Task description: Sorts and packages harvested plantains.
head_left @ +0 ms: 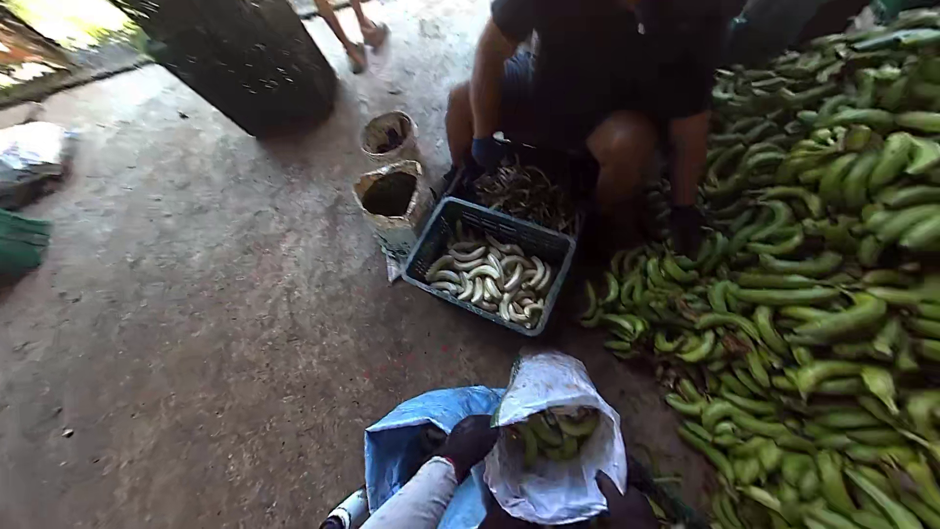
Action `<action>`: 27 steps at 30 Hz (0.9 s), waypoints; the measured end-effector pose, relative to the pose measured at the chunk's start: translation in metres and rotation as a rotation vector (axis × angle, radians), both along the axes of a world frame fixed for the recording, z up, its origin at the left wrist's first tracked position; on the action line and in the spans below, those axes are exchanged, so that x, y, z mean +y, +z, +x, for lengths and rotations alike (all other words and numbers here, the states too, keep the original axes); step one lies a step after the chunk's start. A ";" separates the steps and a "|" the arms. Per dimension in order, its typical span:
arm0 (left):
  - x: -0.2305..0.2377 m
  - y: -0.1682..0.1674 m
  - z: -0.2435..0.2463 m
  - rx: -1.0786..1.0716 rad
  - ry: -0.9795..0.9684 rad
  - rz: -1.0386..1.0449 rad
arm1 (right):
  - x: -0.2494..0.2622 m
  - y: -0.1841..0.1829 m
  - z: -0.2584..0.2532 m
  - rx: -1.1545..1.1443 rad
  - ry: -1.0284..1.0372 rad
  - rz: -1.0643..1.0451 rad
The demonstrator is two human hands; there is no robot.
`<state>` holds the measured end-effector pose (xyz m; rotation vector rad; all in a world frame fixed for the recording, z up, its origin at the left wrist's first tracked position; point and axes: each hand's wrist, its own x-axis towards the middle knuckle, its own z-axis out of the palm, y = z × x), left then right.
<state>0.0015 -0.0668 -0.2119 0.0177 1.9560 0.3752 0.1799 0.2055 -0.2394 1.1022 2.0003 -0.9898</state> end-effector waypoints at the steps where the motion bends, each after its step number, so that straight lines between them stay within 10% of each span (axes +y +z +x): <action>1: 0.000 0.005 -0.006 -0.007 0.008 0.011 | 0.001 -0.001 -0.003 0.006 -0.032 -0.048; 7: 0.019 0.050 -0.045 0.037 0.100 0.176 | 0.043 0.063 -0.060 0.015 -0.193 -0.141; 14: 0.004 0.127 -0.084 0.137 0.394 0.156 | 0.110 0.145 -0.109 -0.086 0.276 0.073; 20: 0.008 -0.015 -0.096 0.187 0.189 -0.001 | 0.069 0.026 -0.127 -0.173 0.299 0.097; 27: 0.046 0.015 -0.086 0.104 0.081 0.003 | 0.133 0.016 -0.101 -0.208 0.374 0.259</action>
